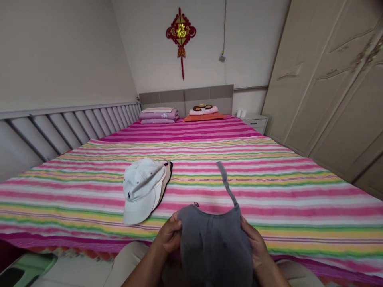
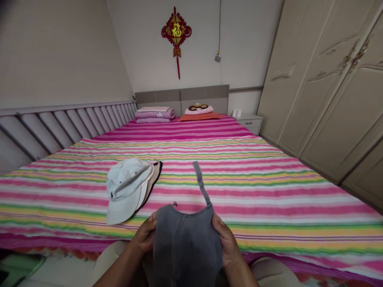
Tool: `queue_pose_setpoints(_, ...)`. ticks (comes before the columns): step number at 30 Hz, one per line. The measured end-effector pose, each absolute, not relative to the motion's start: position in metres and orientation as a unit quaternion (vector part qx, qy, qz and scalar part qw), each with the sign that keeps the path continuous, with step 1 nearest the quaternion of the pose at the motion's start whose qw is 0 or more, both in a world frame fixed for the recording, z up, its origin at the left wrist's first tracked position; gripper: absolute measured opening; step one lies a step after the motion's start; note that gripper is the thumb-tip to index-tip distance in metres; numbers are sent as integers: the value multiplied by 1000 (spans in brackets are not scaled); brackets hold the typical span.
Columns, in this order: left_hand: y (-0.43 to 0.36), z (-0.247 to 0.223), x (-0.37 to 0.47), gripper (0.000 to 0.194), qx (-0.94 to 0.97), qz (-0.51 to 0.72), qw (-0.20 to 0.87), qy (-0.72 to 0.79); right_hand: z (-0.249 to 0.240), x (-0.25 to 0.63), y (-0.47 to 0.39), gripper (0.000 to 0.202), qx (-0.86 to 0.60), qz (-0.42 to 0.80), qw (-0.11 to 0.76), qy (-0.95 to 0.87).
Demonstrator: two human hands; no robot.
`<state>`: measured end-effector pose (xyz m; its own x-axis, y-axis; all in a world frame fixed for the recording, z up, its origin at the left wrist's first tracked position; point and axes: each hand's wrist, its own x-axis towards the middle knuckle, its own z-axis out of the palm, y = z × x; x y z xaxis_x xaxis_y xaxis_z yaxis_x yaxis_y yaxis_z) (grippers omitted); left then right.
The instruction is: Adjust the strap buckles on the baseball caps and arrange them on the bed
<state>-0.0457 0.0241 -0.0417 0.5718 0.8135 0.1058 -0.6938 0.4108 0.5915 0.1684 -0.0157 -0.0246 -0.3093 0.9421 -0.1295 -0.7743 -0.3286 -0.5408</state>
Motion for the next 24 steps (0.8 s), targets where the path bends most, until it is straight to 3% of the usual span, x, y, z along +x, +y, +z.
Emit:
queue_pose_setpoints(7,21,-25,-44,32,333,449,815,152,-33,178,-18,30,-210,768,580,-169)
queue_pose_setpoints(11,17,-15,-41,26,356,431,791,249,-39,185,-21,33,-212,771,580,-157)
queue_pose_setpoints(20,8,12,-37,18,432,426,734,306,-18,176,-26,13,-163,756,580,-255)
queue_pose_setpoints(24,4,10,-33,21,410,435,736,318,-20,169,-28,24,-173,744,583,-278)
